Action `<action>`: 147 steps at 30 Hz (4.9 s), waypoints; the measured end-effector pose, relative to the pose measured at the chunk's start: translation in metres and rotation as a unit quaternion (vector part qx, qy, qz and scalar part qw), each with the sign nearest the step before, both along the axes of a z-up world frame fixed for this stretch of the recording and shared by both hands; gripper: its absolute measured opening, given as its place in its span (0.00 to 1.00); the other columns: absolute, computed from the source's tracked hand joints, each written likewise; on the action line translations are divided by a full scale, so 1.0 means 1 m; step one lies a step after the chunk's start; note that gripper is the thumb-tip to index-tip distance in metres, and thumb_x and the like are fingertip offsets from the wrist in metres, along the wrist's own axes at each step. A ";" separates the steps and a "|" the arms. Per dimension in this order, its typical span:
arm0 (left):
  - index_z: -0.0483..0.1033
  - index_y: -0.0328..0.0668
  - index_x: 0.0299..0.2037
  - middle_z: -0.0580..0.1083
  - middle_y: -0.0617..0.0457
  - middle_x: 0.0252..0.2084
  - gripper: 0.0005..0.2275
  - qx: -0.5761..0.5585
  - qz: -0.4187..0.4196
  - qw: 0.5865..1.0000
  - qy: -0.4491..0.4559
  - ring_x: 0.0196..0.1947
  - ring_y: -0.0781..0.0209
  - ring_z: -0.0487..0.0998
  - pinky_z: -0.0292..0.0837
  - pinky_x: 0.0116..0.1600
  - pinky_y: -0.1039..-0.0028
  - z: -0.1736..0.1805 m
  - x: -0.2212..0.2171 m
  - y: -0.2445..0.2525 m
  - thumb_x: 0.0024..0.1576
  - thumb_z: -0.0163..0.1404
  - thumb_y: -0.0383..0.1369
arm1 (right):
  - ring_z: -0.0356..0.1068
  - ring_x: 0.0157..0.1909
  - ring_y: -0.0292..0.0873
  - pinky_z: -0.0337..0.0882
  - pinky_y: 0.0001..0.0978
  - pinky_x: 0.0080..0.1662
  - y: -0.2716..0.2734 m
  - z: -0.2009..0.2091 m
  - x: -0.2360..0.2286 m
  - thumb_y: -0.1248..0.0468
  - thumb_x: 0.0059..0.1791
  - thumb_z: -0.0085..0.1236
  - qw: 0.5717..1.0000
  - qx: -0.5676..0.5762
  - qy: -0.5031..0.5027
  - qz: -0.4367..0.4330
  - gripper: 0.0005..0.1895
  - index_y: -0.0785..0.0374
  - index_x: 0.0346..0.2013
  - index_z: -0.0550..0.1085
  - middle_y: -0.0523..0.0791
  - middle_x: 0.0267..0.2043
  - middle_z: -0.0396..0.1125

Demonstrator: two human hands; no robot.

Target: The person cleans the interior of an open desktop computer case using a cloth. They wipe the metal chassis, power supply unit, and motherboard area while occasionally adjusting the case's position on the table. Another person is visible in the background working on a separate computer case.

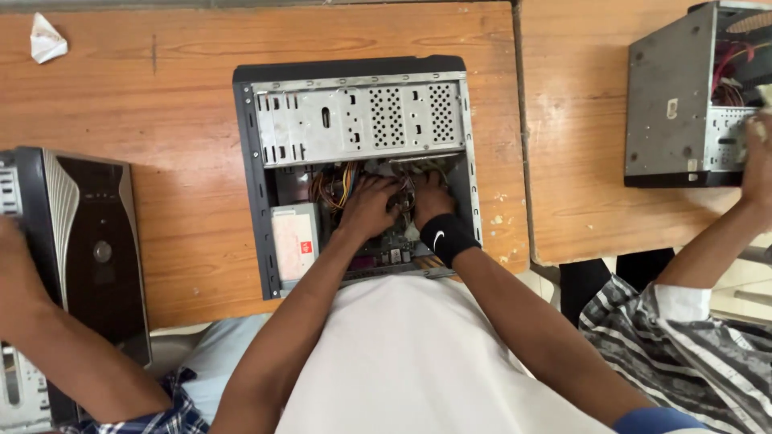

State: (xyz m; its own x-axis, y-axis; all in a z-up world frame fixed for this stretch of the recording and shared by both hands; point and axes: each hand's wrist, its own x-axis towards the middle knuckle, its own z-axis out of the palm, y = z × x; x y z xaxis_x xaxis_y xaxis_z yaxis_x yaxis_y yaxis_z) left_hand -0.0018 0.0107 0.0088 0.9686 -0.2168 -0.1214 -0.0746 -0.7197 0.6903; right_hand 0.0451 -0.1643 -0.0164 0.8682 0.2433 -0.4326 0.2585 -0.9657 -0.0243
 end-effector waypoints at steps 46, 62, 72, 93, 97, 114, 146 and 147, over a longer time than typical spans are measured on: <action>0.71 0.46 0.61 0.67 0.33 0.62 0.34 0.143 0.159 0.975 0.056 0.67 0.30 0.61 0.50 0.62 0.27 -0.021 -0.028 0.000 0.43 0.63 0.47 | 0.73 0.49 0.58 0.76 0.47 0.44 0.049 0.217 -0.027 0.66 0.40 0.66 0.940 0.307 -0.148 -0.007 0.27 0.58 0.55 0.77 0.56 0.58 0.67; 0.81 0.42 0.54 0.77 0.44 0.57 0.20 0.227 -0.068 0.948 0.212 0.65 0.49 0.71 0.45 0.75 0.53 0.003 -0.048 0.006 0.55 0.50 0.43 | 0.74 0.39 0.59 0.75 0.50 0.37 0.127 0.023 0.013 0.71 0.43 0.56 0.947 0.200 -0.095 0.232 0.12 0.62 0.40 0.78 0.56 0.44 0.71; 0.83 0.42 0.43 0.79 0.42 0.50 0.11 -0.003 0.186 0.982 0.026 0.55 0.42 0.77 0.71 0.63 0.59 0.126 -0.076 0.048 0.54 0.51 0.22 | 0.74 0.42 0.66 0.75 0.57 0.46 0.129 -0.077 0.045 0.54 0.46 0.59 0.970 0.196 0.007 0.142 0.19 0.67 0.42 0.79 0.61 0.42 0.74; 0.75 0.39 0.54 0.74 0.44 0.55 0.22 0.063 0.301 0.937 -0.167 0.64 0.41 0.69 0.69 0.59 0.60 0.100 -0.062 0.089 0.48 0.49 0.16 | 0.73 0.48 0.64 0.74 0.51 0.48 0.144 0.068 0.013 0.58 0.45 0.65 0.956 0.210 0.110 0.171 0.25 0.70 0.51 0.74 0.61 0.48 0.71; 0.74 0.39 0.55 0.74 0.43 0.55 0.23 0.062 0.324 0.925 -0.188 0.65 0.41 0.69 0.63 0.64 0.54 0.110 -0.063 0.092 0.47 0.48 0.16 | 0.72 0.48 0.65 0.74 0.51 0.48 0.152 0.077 0.001 0.69 0.40 0.62 0.919 0.357 0.080 0.145 0.27 0.69 0.54 0.74 0.61 0.47 0.72; 0.70 0.40 0.61 0.73 0.45 0.55 0.26 0.083 0.408 0.890 -0.186 0.64 0.49 0.69 0.51 0.66 0.50 0.106 -0.060 0.089 0.50 0.46 0.16 | 0.67 0.61 0.60 0.65 0.56 0.60 0.191 -0.101 0.012 0.56 0.53 0.47 0.944 0.216 -0.119 0.217 0.20 0.60 0.57 0.75 0.54 0.58 0.70; 0.74 0.44 0.54 0.72 0.47 0.56 0.21 0.056 0.422 0.872 -0.241 0.64 0.51 0.68 0.53 0.66 0.54 0.094 -0.065 0.092 0.51 0.47 0.16 | 0.74 0.54 0.46 0.71 0.36 0.56 0.183 -0.104 0.057 0.63 0.57 0.40 0.880 0.209 0.254 0.343 0.19 0.67 0.54 0.76 0.51 0.56 0.74; 0.75 0.47 0.51 0.72 0.49 0.55 0.19 0.030 0.448 0.857 -0.254 0.63 0.51 0.69 0.56 0.67 0.56 0.087 -0.066 0.091 0.52 0.48 0.15 | 0.73 0.54 0.47 0.70 0.37 0.56 0.183 -0.091 0.060 0.61 0.56 0.40 0.867 0.225 0.282 0.344 0.20 0.66 0.55 0.76 0.51 0.57 0.74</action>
State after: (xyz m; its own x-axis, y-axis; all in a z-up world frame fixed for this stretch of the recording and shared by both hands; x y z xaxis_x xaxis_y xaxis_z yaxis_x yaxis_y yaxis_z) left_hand -0.0683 0.1016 0.0957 0.6746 0.6325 0.3806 0.2462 -0.6788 0.6918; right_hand 0.1050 0.0186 -0.1070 0.1331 0.8735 -0.4682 0.5940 -0.4485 -0.6678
